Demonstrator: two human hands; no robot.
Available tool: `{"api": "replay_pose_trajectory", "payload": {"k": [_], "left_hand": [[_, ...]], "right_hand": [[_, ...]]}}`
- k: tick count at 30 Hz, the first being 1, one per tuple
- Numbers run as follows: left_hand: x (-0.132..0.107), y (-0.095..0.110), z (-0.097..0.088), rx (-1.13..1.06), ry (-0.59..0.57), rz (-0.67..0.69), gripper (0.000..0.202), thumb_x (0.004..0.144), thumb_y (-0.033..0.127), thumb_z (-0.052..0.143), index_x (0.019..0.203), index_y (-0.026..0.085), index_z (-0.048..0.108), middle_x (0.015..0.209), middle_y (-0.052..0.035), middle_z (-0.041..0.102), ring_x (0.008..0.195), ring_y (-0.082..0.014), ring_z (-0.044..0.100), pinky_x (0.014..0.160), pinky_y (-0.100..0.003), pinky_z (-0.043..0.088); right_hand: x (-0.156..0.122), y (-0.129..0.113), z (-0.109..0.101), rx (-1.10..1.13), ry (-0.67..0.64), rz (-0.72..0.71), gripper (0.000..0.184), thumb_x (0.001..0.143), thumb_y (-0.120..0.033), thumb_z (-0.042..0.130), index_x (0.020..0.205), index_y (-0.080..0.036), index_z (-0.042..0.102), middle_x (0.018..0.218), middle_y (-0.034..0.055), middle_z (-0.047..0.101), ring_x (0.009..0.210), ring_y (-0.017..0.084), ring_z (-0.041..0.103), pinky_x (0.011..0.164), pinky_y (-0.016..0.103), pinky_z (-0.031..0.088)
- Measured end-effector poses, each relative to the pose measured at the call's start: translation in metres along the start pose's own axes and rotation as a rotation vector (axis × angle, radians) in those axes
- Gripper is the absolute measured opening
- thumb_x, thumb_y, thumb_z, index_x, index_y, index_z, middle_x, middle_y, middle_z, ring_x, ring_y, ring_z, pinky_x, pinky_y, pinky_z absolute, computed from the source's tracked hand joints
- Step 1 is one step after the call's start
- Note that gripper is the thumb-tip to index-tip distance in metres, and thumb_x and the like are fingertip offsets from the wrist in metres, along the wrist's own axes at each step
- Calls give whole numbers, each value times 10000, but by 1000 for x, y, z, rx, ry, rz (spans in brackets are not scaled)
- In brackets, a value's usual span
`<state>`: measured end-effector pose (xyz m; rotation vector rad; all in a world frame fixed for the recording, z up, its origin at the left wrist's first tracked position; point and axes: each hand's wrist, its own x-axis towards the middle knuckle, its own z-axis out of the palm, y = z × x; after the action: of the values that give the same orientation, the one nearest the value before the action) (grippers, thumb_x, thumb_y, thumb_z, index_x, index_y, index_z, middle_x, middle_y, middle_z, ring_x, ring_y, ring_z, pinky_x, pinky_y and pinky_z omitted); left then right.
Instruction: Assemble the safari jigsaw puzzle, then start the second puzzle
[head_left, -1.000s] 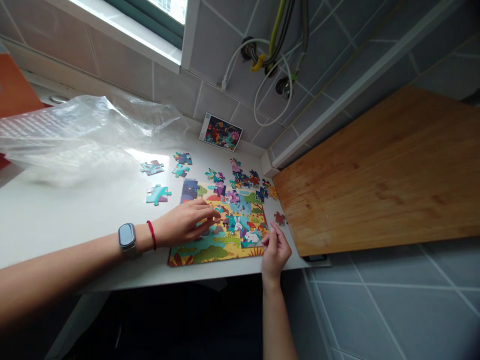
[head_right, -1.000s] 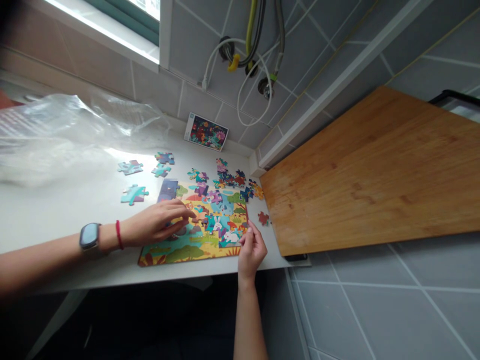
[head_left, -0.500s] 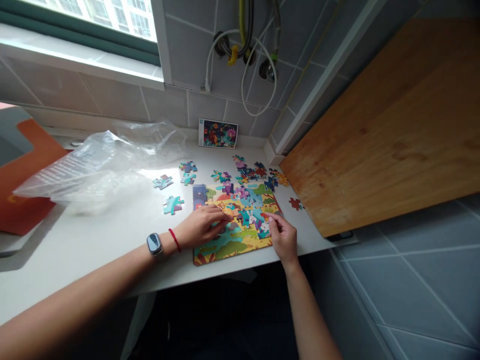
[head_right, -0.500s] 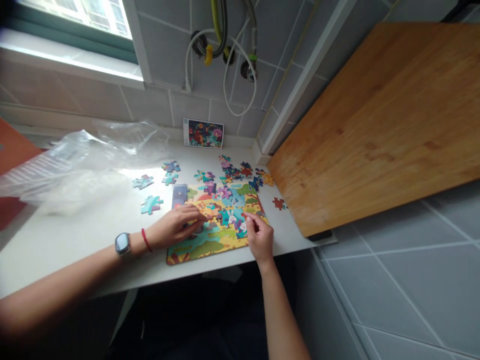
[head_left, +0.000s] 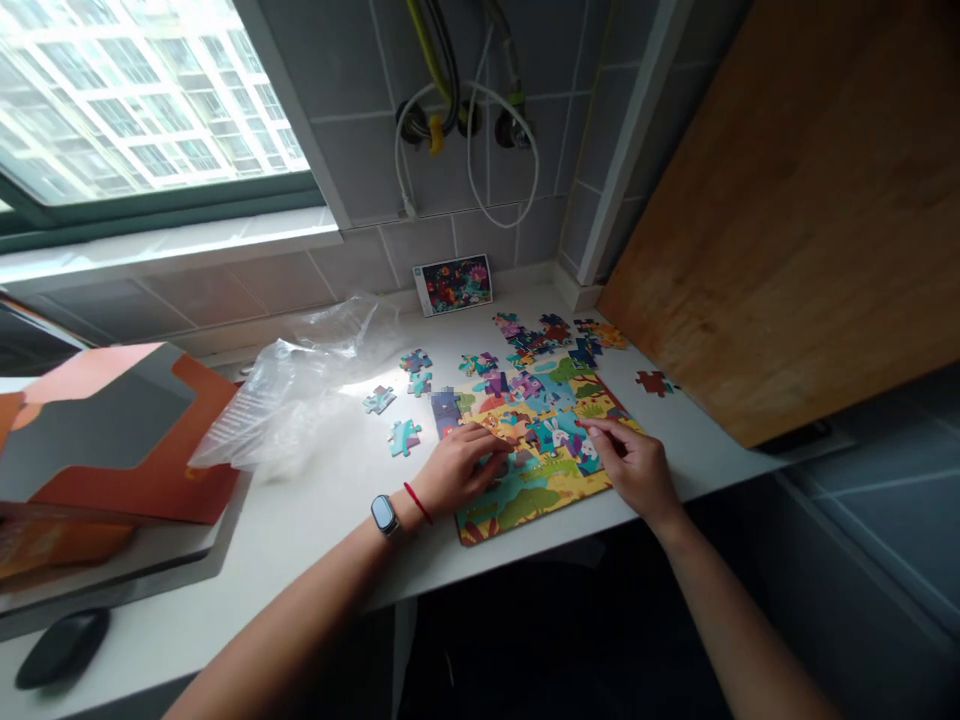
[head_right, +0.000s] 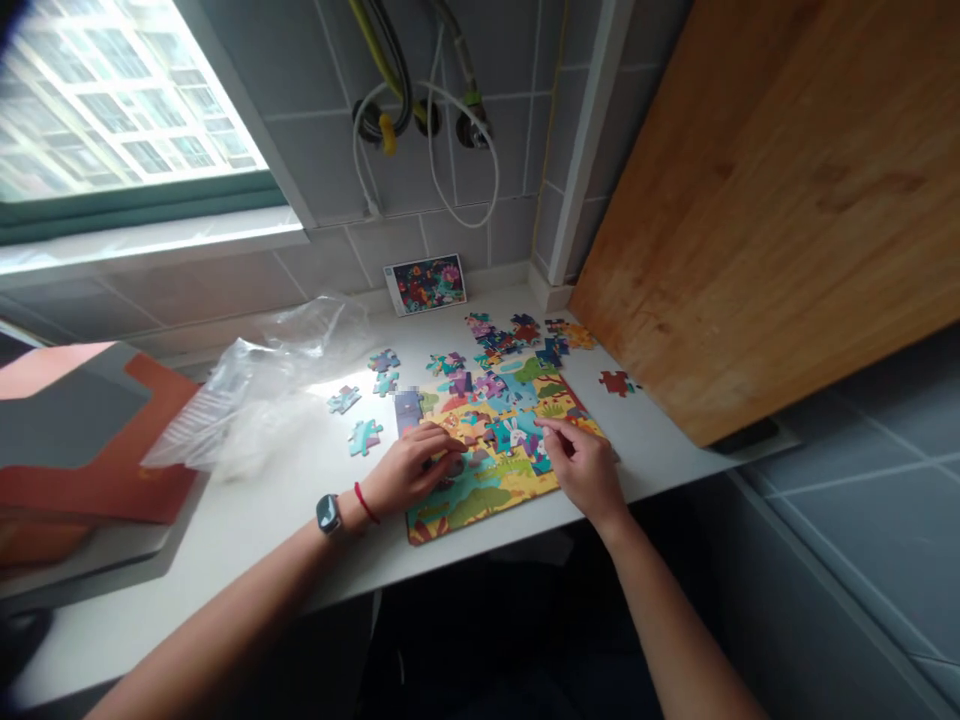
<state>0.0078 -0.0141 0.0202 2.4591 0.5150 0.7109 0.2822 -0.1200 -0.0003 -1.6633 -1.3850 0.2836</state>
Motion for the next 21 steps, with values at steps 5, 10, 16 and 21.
{"api": "replay_pose_trajectory", "payload": {"k": [5,10,16,21], "left_hand": [[1,0,0,-23,-4,-43,251,1058,264,490,1081,193,730,931,-91,751,922,-220,673,835,-353,539],[-1,-7,0,-82,46,-76,225,1042,228,508,1112,201,720,948,-76,756,884,-195,697,819,-330,545],[4,-16,-12,3,193,-156,209,1047,266,520,1059,201,718,932,-72,743,845,-186,705,772,-310,546],[21,-24,-41,287,62,-215,230,1042,318,526,1125,224,719,1112,-92,726,970,-221,711,856,-341,556]], "right_hand": [[0,-1,0,-12,2,-4,290,968,-369,573,1033,-229,818,1018,59,832,921,249,793,782,307,617],[0,-2,-1,-5,-7,-3,303,966,-359,566,1048,-215,819,988,69,832,870,245,793,732,300,611],[0,2,0,11,-59,-41,307,961,-324,547,1064,-225,819,976,67,834,836,243,794,762,324,622],[-1,4,-1,29,-123,-62,316,969,-327,537,1083,-244,820,982,56,835,808,237,794,773,334,621]]}}
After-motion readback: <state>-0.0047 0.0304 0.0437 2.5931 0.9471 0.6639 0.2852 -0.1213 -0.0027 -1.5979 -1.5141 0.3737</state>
